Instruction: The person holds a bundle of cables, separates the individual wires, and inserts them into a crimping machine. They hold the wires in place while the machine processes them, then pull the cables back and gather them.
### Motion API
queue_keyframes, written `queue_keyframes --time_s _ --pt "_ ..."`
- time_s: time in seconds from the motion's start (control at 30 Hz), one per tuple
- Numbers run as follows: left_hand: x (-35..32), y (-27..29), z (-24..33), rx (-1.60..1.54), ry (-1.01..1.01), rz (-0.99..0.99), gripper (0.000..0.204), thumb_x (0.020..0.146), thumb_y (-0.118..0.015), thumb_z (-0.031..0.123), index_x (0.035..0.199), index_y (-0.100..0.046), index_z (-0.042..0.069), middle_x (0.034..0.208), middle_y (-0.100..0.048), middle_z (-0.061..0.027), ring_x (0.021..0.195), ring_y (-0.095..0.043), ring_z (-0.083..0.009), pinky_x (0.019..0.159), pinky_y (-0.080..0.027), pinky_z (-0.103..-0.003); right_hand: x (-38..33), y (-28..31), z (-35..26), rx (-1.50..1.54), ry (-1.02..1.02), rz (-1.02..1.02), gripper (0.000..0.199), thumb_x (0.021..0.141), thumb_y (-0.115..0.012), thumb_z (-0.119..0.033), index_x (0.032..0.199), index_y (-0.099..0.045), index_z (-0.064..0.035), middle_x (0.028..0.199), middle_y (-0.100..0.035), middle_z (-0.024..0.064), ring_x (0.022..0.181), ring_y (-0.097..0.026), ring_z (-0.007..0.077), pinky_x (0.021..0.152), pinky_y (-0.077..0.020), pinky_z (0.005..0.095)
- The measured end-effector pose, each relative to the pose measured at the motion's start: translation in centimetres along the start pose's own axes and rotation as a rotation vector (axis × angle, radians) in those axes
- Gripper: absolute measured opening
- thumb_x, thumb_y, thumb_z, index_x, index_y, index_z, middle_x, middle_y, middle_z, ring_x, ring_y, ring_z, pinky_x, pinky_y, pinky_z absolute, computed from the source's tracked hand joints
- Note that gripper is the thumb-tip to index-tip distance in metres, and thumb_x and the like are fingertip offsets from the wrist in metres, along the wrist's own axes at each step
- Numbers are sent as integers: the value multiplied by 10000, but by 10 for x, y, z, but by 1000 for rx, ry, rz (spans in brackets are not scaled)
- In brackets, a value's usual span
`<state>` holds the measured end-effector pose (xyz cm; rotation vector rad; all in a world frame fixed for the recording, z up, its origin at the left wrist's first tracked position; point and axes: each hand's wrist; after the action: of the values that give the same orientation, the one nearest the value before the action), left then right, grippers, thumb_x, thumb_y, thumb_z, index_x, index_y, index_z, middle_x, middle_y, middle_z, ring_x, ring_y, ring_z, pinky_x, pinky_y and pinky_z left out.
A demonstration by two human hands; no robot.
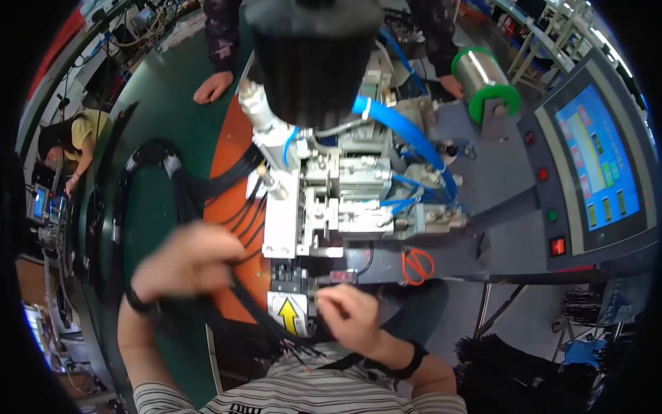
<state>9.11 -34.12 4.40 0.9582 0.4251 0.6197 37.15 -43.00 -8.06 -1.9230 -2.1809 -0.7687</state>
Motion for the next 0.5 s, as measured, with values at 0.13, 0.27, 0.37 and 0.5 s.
queue_keyframes --time_s 0.13,0.27,0.37,0.5 --pt "-65 -127 43 251 -68 77 419 710 -758 137 1091 -604 54 1096 -592 -134 1046 -579 -313 902 -463 -419 -31 0 4 191 -188 -47 117 845 -616 95 943 -649 41 785 -656 91 671 -648 138 594 -507 250" --pt "-82 -150 32 219 -164 97 378 709 -747 96 1057 -607 52 1018 -608 -114 942 -601 -311 828 -483 -417 -41 -9 8 331 -258 -7 123 875 -581 93 975 -640 50 804 -648 79 695 -643 123 601 -503 242" --pt "-83 -157 21 -7 -50 322 344 714 -744 95 1029 -611 60 916 -626 -84 786 -614 -302 745 -488 -412 -34 -14 3 576 -468 88 134 890 -574 79 1001 -640 47 850 -649 77 706 -641 120 593 -499 238" --pt "-33 -148 30 100 112 271 345 719 -745 86 1038 -616 67 772 -612 -68 679 -612 -295 664 -481 -404 -8 -12 -5 738 -668 -128 165 919 -559 56 1058 -646 43 954 -638 87 711 -626 113 587 -482 219"
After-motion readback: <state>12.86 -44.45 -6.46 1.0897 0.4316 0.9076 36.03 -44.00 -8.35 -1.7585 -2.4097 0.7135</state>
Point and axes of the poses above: each hand's wrist, its own x-axis towards the middle knuckle, its own y-axis out of the back of the hand, z = x × y
